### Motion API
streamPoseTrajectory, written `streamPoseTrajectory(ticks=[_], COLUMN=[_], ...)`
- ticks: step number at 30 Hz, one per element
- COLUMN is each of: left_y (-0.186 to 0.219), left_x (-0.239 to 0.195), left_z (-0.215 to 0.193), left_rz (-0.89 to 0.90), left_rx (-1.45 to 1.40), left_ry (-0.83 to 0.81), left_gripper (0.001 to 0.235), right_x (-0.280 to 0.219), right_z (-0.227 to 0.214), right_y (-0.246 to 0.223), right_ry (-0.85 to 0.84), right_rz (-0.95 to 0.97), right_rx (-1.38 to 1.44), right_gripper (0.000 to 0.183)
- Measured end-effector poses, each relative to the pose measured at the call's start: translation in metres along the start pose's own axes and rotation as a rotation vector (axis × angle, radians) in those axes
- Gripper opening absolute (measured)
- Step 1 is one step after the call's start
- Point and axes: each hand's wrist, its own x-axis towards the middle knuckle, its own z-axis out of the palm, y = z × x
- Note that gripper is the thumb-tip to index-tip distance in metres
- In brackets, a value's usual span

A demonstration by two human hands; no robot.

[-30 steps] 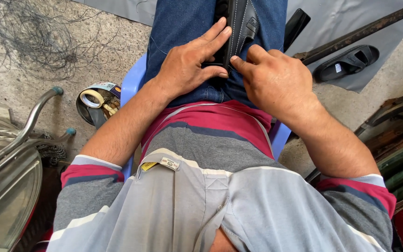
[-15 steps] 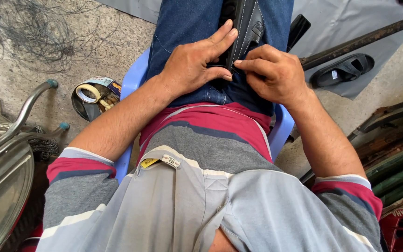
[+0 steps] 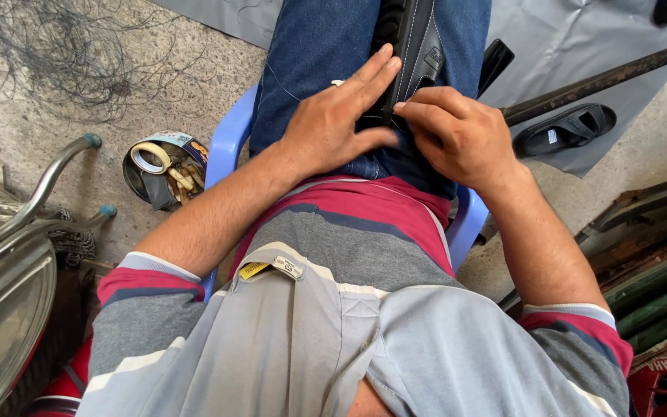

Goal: The person is sitting on a blue plastic chair, sewing a black belt that is resting on their lap. They use a needle and thread to stitch along the edge of the belt, pulling the thread through repeatedly. The camera angle shifts at the end, revealing the person's bare feet.

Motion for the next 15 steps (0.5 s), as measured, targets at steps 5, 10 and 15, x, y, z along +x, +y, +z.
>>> streamPoseTrajectory(ticks=[5, 10, 15], left_y=[0.004, 0.001, 0.001], left_x=[0.000, 0.000, 0.000], left_z=[0.000, 0.004, 0.006], left_rz=[-0.055, -0.039, -0.057], left_rx=[0.009, 0.022, 0.033], left_ry=[-0.015, 0.029, 0.010], left_gripper=[0.074, 0.074, 0.070], right_x=[-0.010, -0.010, -0.016], right_z=[0.002, 0.005, 0.007], right_y=[0.002, 0.008, 0.016], right_ry=[-0.024, -0.021, -0.138], right_rz=[0.003, 0.001, -0.011], right_rx=[-0.027, 0.016, -0.036], right_gripper=[0.029, 0.034, 0.049])
